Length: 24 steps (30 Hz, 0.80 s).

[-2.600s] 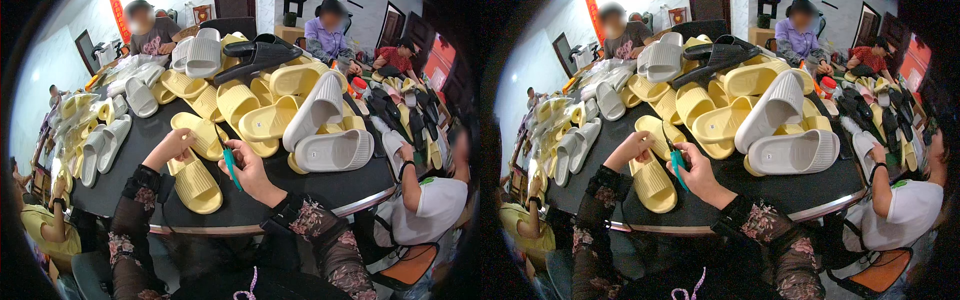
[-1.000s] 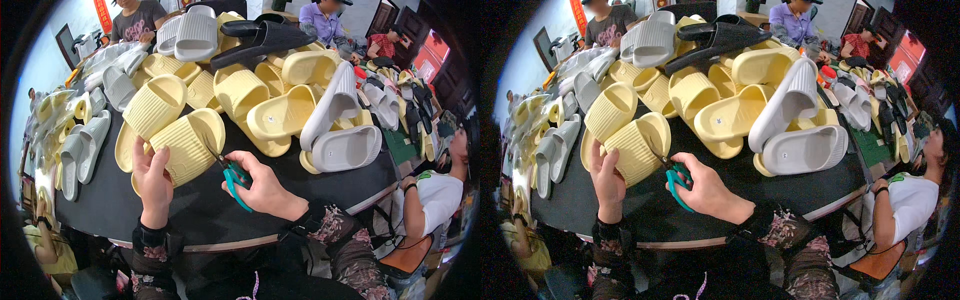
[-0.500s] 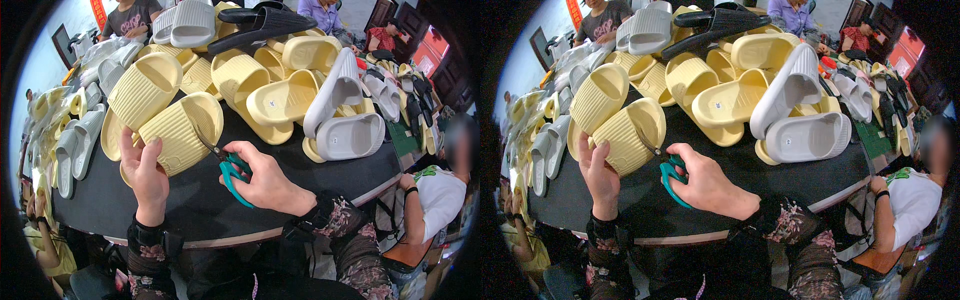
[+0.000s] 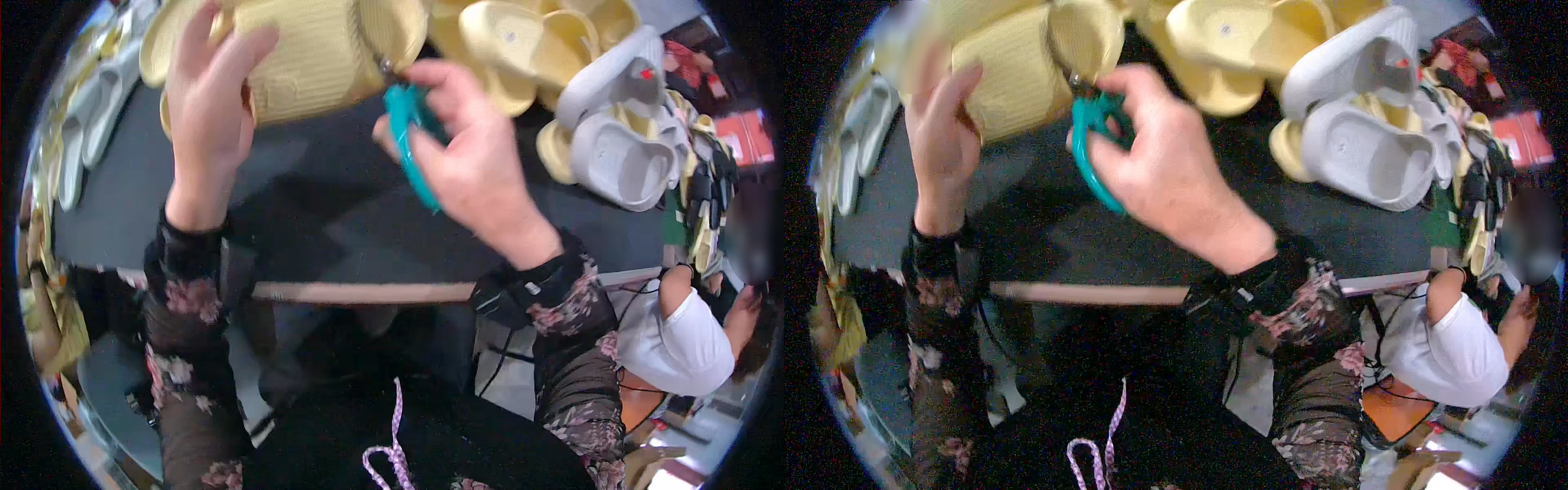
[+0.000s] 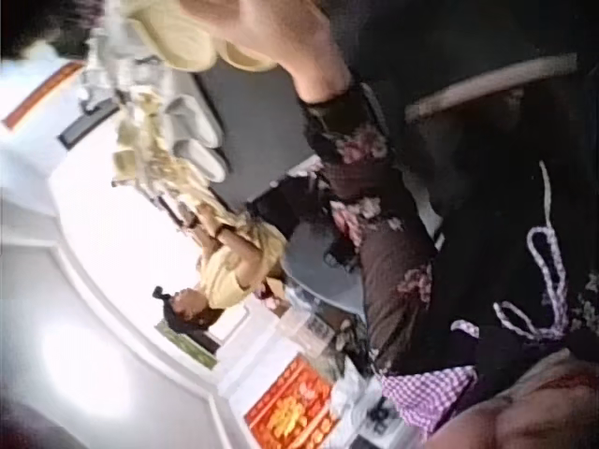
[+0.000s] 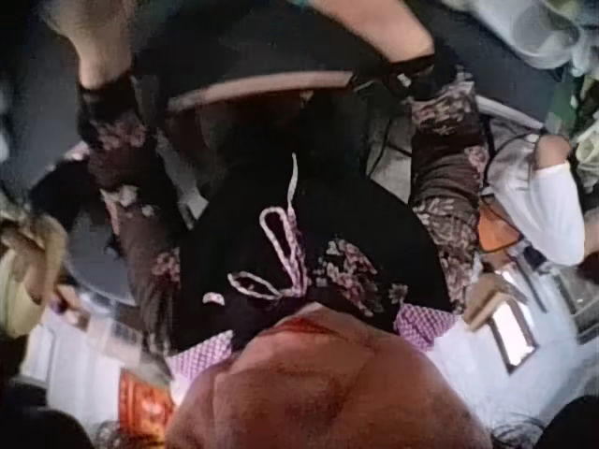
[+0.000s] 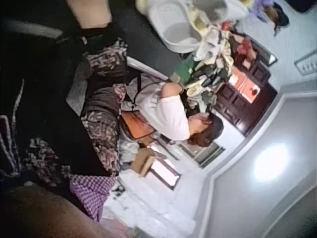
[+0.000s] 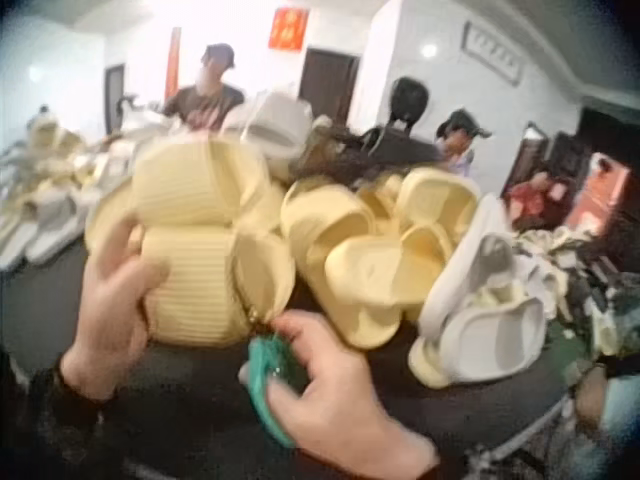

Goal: The recorder uses a tool to trim or process molded foam sandals at a workshop table.

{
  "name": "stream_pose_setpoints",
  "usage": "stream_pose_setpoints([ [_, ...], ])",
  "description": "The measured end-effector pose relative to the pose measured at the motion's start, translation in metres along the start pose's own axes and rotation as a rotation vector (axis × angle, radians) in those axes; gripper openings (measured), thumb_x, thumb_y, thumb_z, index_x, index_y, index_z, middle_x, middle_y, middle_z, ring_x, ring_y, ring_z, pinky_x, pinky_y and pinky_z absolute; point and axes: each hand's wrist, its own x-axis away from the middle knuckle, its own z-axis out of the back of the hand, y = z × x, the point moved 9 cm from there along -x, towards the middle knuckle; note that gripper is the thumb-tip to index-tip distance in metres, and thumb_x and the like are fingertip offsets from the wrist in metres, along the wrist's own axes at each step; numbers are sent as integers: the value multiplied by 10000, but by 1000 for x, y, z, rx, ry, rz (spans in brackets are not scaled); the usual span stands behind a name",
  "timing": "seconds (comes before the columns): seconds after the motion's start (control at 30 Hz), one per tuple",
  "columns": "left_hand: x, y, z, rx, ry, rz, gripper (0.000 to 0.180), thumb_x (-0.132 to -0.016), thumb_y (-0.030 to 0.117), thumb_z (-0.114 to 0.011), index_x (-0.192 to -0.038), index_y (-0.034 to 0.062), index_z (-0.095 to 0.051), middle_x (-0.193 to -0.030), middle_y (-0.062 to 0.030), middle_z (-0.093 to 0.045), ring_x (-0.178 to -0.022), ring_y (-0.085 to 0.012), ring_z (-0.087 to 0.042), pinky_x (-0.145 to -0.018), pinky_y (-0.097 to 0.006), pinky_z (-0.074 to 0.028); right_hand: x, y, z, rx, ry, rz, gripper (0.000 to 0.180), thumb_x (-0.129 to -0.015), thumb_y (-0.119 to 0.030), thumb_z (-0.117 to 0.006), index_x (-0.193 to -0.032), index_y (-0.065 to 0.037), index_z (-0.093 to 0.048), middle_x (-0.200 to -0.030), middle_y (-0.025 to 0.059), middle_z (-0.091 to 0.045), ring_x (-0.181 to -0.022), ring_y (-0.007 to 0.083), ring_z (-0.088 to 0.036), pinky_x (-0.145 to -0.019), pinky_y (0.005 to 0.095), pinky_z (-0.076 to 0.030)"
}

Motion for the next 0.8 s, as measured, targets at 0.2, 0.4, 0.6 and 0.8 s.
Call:
stream_pose_setpoints([
  [0.2,8,1,-19,172,-131,-27,465,-833,-3,-503,-1290,-62,-437,-1147,-159,-579,-991,-194,-590,-847,-279,-467,4,13,-12,-262,22,-192,373,-836,-19,-671,-1141,37,-463,-852,47,-598,-763,74,-570,-669,194,-460],
  [0.4,11,7,-26,176,-84,-44,481,-841,7,-521,-1303,-66,-408,-1123,-152,-587,-967,-186,-596,-833,-266,-476,7,-1,0,-169,22,-45,407,-847,4,-642,-1208,50,-457,-965,102,-648,-893,110,-618,-794,218,-505],
  [0.6,11,-12,-10,130,41,84,421,-862,36,-572,-1250,-59,-439,-1011,-99,-621,-942,-121,-574,-830,-243,-433,1,2,6,-68,83,-51,429,-813,4,-667,-1184,13,-453,-892,33,-604,-813,57,-551,-721,213,-460],
  [0.8,19,-10,-9,47,25,112,380,-917,50,-506,-1277,-46,-433,-1062,-114,-624,-965,-119,-571,-852,-239,-425,8,2,7,-111,45,-140,471,-810,-32,-687,-1203,3,-429,-924,49,-587,-830,64,-545,-720,219,-464],
])
